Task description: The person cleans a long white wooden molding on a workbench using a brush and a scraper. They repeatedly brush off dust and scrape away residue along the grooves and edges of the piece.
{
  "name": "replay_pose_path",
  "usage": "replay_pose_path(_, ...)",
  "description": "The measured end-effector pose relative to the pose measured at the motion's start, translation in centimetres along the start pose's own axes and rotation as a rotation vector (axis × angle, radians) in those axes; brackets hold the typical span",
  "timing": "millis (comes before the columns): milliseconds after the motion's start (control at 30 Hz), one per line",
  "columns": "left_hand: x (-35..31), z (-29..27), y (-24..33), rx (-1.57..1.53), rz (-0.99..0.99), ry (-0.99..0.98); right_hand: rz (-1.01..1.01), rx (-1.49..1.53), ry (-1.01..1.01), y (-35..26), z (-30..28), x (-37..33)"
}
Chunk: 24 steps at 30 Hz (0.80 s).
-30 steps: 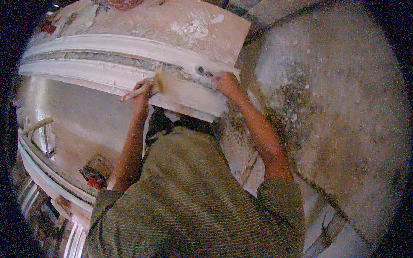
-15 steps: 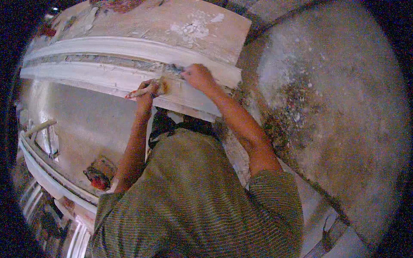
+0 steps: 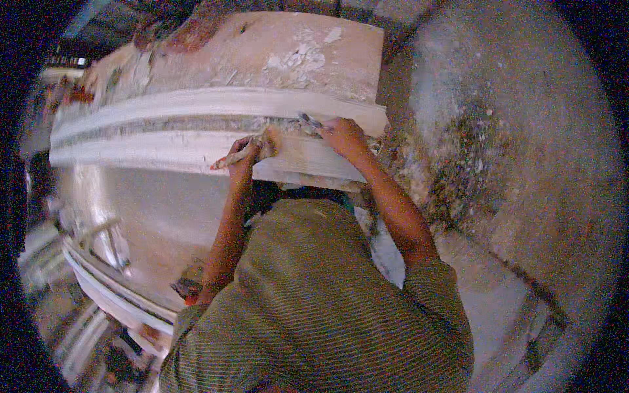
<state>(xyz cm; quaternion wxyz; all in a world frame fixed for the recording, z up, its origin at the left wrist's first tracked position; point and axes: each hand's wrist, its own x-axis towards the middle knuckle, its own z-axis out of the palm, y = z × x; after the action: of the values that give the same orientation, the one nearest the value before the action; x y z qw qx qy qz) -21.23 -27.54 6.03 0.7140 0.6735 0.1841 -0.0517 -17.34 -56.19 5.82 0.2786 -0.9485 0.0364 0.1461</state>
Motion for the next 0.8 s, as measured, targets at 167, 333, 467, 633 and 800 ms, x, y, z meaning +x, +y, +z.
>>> replay_pose_path(167, 6.6, -1.7, 2.1, -0.048, 0.003, -0.181, 0.272, 0.197, 0.124, 3.8, 0.4, -5.1)
replay_pose_path(333, 13.6, -1.8, 5.8, 0.246, 0.074, -0.451, 0.497, 0.396, 0.422, -1.0, 6.0, -7.4)
replay_pose_path(467, 19.0, -0.8, 6.7, 0.404, 0.207, -0.710, 0.689, 0.495, 0.724, -5.6, 14.0, -4.4)
replay_pose_path(633, 24.0, -0.6, 3.7, 0.409, 0.377, -0.839, 0.870, 0.186, 1.068, -16.4, 15.7, 3.2)
replay_pose_path(800, 24.8, -1.1, 3.2, 0.373, 0.424, -0.854, 1.003, 0.418, 1.265, -18.6, 13.5, 5.8)
